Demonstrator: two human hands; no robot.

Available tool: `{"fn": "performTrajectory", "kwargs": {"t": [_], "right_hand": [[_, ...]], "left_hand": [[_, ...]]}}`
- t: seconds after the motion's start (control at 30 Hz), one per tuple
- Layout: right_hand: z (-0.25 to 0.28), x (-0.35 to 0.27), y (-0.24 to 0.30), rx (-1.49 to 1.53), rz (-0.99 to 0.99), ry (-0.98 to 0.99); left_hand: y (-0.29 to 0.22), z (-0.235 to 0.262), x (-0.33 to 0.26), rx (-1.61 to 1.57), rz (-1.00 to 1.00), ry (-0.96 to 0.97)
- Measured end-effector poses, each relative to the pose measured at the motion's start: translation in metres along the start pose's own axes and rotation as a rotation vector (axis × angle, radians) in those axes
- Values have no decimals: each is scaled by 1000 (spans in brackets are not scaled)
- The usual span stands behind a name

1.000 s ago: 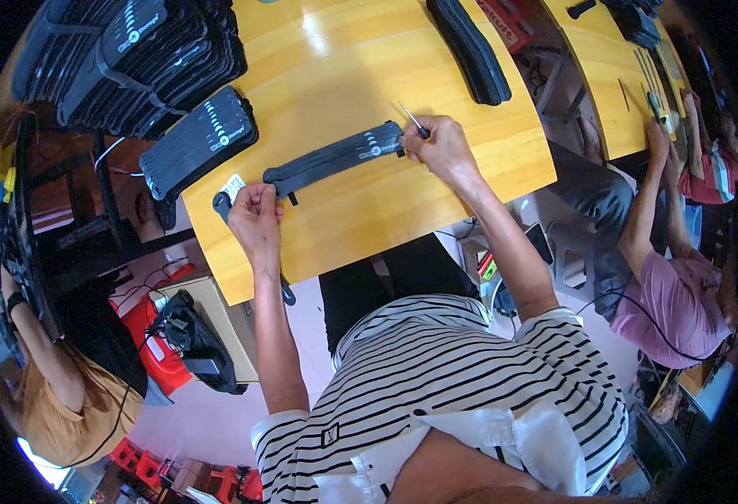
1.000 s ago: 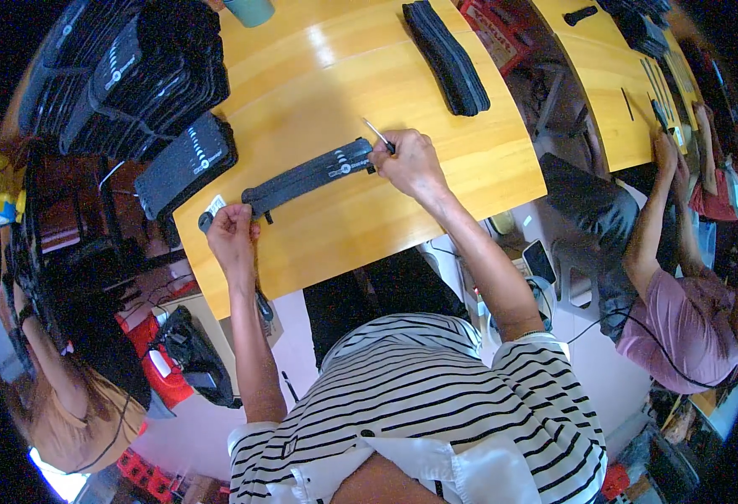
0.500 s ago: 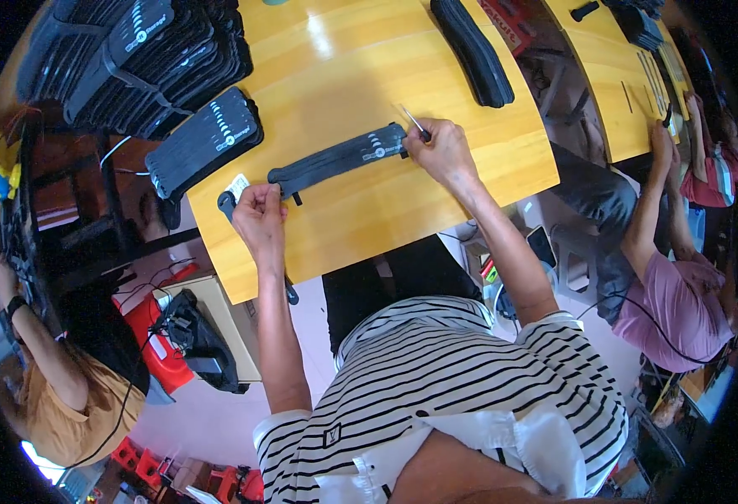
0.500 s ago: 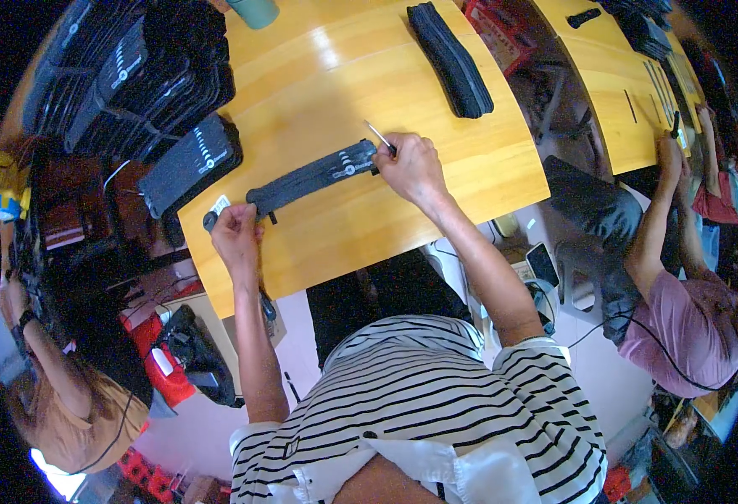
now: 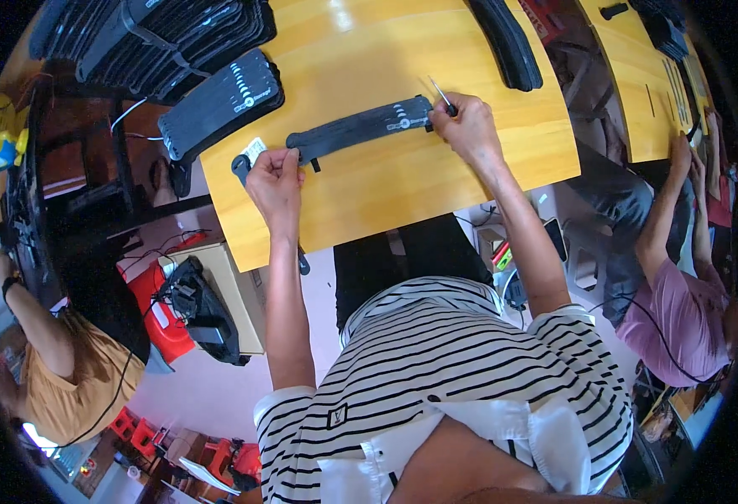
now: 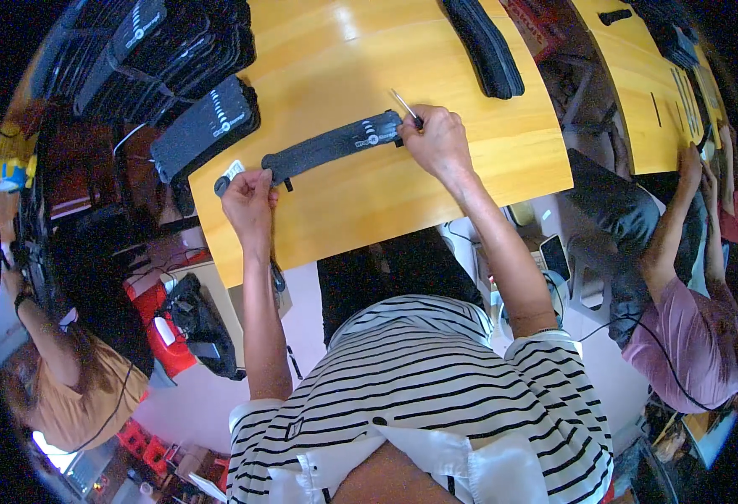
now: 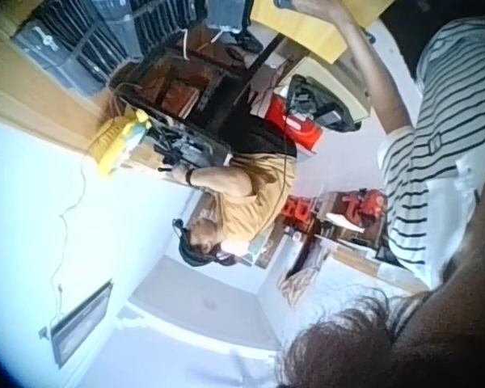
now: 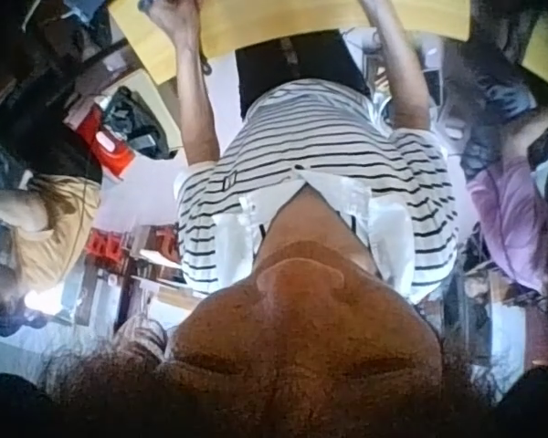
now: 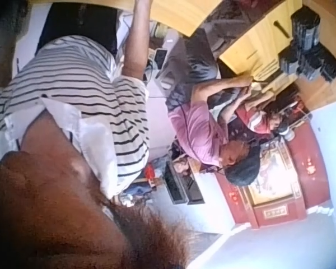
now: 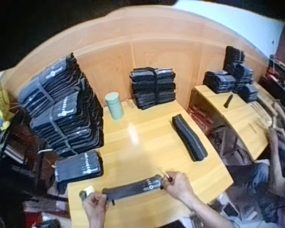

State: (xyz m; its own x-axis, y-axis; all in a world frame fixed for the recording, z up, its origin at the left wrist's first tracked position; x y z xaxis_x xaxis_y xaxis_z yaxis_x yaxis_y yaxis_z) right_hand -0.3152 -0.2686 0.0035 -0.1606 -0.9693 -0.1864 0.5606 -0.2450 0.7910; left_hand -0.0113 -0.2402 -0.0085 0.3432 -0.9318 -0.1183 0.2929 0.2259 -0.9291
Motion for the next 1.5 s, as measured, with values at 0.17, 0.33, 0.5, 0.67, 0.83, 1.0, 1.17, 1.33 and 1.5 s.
{"fn": "performTrajectory", "kwargs": {"t": [0.17, 0.33, 0.5, 0.67, 0.83, 1.0, 1.17, 1.33, 1.5], "right_hand": [[-2, 0, 2, 1, 14, -5], [-1, -1, 3, -10, 8, -4], [0, -1, 5, -47, 47, -19], [0, 0, 5, -47, 37, -17], [-2, 2, 5, -66, 57, 2], [-2, 1, 1, -60, -18, 33], [-2, 2, 2, -47, -3, 31], [-1, 7, -9, 19, -26, 20], [-5, 10, -12, 87, 23, -4]], "left_hand": [[-2, 0, -2, 36, 14, -1], [-2, 1, -2, 65, -10, -11], [1, 0, -2, 49, -21, -12], [-3, 1, -2, 71, -22, -11], [-4, 3, -1, 235, -115, -53], [-9, 1, -1, 233, -70, -47], [-4, 2, 3, 257, -89, -18], [-7, 0, 7, 303, -20, -25], [20, 5, 17, 63, 99, 41]]}}
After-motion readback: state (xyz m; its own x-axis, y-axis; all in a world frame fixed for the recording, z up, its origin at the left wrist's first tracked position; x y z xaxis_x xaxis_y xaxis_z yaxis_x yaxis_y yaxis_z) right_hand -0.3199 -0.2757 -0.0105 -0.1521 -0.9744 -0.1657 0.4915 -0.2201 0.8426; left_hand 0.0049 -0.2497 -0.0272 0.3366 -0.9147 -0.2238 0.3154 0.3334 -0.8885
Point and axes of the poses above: each hand's wrist, its own x-axis towards the middle knuckle, its own z-axis out of the back of the hand, y = z × x, the point moved 7 cm from there along x, towards the middle knuckle, and after that the axes turned 4 degrees about x, right-handed, at the moved point
